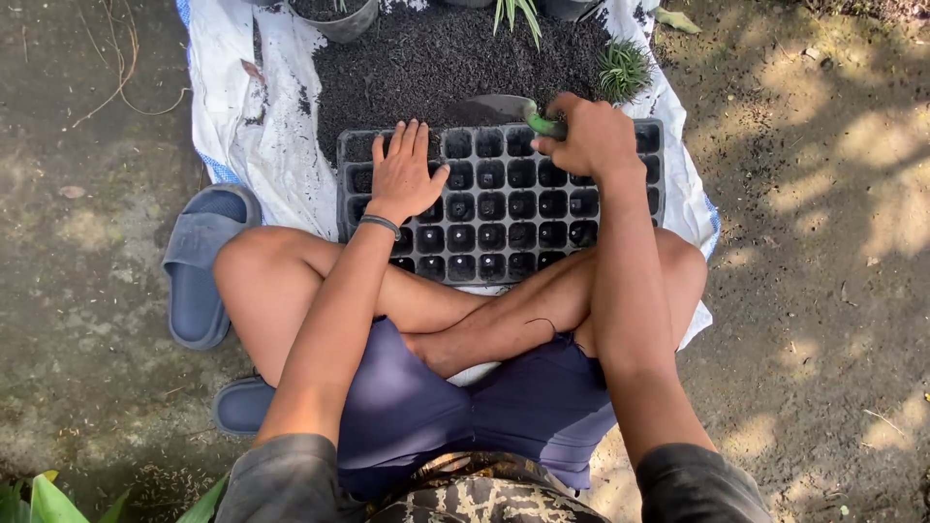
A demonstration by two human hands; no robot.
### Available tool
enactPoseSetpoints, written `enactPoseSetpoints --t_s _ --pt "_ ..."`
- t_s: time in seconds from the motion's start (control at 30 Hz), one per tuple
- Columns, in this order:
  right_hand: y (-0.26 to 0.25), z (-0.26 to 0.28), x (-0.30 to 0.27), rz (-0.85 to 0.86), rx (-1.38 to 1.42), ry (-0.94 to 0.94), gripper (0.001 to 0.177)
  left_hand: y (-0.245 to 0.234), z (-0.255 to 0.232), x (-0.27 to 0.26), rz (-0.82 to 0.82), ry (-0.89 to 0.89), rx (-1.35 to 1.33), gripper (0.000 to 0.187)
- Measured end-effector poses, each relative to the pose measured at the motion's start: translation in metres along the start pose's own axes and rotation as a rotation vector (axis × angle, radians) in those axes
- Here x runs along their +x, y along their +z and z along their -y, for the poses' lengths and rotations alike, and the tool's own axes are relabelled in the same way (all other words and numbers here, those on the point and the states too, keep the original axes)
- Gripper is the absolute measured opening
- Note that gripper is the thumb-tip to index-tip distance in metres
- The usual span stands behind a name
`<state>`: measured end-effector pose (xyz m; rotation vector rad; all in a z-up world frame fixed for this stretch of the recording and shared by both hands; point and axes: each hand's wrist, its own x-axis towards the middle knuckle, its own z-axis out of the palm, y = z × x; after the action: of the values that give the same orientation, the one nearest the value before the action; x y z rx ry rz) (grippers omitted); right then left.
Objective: A person uses a small hand trowel to fill the individual compartments of a plastic seedling tray with soil.
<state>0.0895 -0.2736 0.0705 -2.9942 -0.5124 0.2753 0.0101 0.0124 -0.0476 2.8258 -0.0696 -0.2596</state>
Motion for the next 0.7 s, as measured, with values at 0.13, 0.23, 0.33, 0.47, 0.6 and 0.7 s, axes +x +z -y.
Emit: enactPoseSetpoints --t_s 0.13,0.23,0.33,0.47,0.6,0.7 --pt "0.002 0.000 -0.002 0.220 0.150 0.054 0.035 -0.019 -0.003 -0.002 0.143 -0.035 -0.038 0.074" --pt "-0.006 0.007 -0.010 0.209 0.278 0.018 0.035 -0.016 0.004 0.002 0.139 -0.021 -0.048 0.074" --pt "-0.009 -0.004 -0.018 0.169 0.235 0.000 0.031 -0.018 0.003 -0.001 0.075 0.002 -0.049 0.064" --pt "0.000 -0.019 -0.016 0.219 0.227 0.031 0.031 -0.009 0.009 0.001 0.046 0.025 0.001 0.057" --pt "0.010 -0.015 -0.010 0.291 0.319 0.035 0.036 -0.006 0.005 0.000 0.057 0.036 -0.017 0.055" --pt "0.042 -0.018 0.004 0.253 0.168 -0.020 0.033 -0.012 0.005 -0.001 0.018 0.059 -0.028 0.054"
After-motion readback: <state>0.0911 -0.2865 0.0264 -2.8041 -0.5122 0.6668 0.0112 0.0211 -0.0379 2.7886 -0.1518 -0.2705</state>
